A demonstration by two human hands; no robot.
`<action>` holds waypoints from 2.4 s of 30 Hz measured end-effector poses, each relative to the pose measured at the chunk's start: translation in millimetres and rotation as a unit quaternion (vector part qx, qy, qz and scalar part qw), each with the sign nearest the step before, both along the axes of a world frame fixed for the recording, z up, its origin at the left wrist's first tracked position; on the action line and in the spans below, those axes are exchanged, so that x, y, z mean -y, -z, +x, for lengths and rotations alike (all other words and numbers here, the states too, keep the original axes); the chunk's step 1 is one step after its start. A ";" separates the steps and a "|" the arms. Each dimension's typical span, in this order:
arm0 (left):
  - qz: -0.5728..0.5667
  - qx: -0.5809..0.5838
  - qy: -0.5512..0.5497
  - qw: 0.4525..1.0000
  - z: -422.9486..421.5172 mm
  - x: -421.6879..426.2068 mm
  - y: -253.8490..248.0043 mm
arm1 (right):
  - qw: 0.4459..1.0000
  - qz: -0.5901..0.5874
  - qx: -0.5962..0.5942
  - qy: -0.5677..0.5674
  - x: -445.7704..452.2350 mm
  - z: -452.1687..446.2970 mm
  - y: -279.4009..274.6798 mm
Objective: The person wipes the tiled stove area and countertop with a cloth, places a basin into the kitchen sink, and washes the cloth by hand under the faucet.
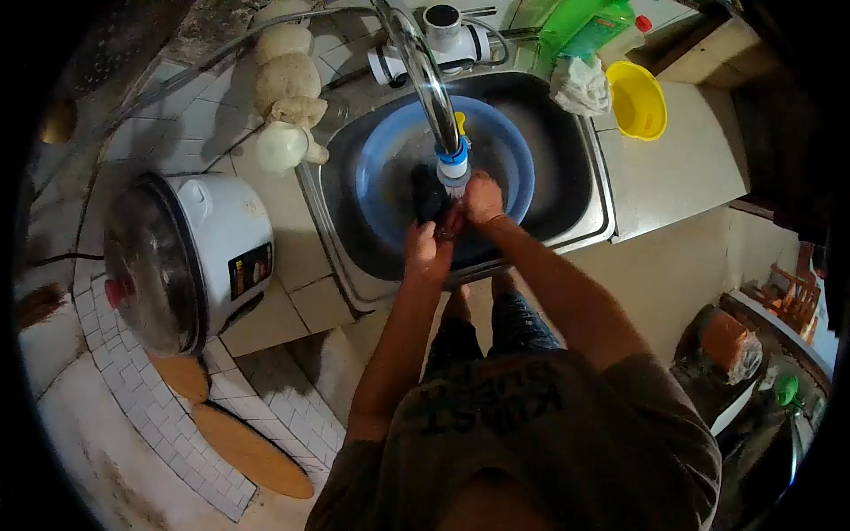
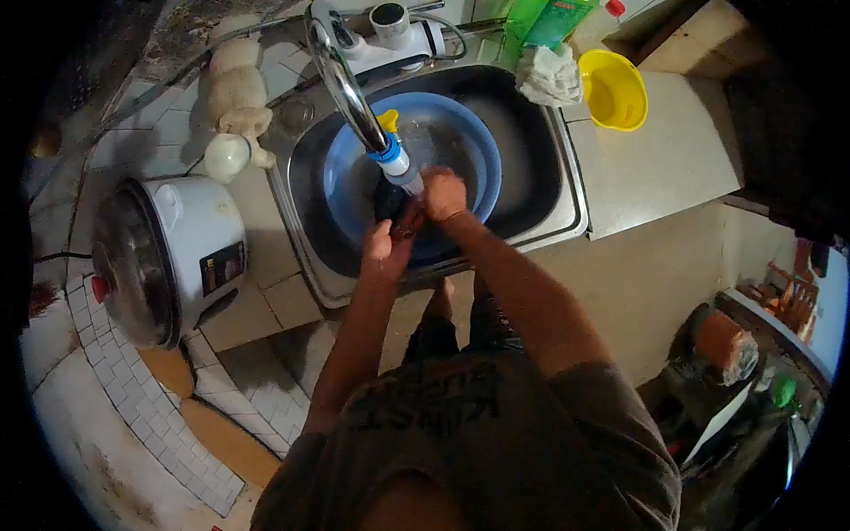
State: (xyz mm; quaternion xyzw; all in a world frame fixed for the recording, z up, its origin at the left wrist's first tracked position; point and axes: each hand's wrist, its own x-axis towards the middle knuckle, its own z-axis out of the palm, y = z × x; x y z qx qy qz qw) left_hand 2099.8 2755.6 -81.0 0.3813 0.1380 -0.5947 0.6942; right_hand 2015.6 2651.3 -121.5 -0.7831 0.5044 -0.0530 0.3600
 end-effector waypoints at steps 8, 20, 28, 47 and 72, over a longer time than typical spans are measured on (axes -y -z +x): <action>-0.071 0.299 0.153 0.939 35.2 -18.0 20.0 | 0.592 0.533 0.512 0.321 11.3 -18.9 34.5; 0.204 0.221 0.076 0.951 59.7 -7.8 14.8 | 0.997 -0.046 -0.060 -0.028 38.2 -40.6 -3.4; 0.256 0.021 0.026 0.966 18.6 7.6 43.9 | 0.997 0.029 0.027 0.060 -15.9 14.6 103.5; 0.071 0.142 -0.017 0.987 22.5 16.9 82.4 | 0.996 0.008 0.078 0.050 11.3 15.0 31.4; 0.112 0.023 -0.067 0.991 24.3 15.9 76.8 | 0.984 0.023 0.170 0.041 -21.7 29.0 32.2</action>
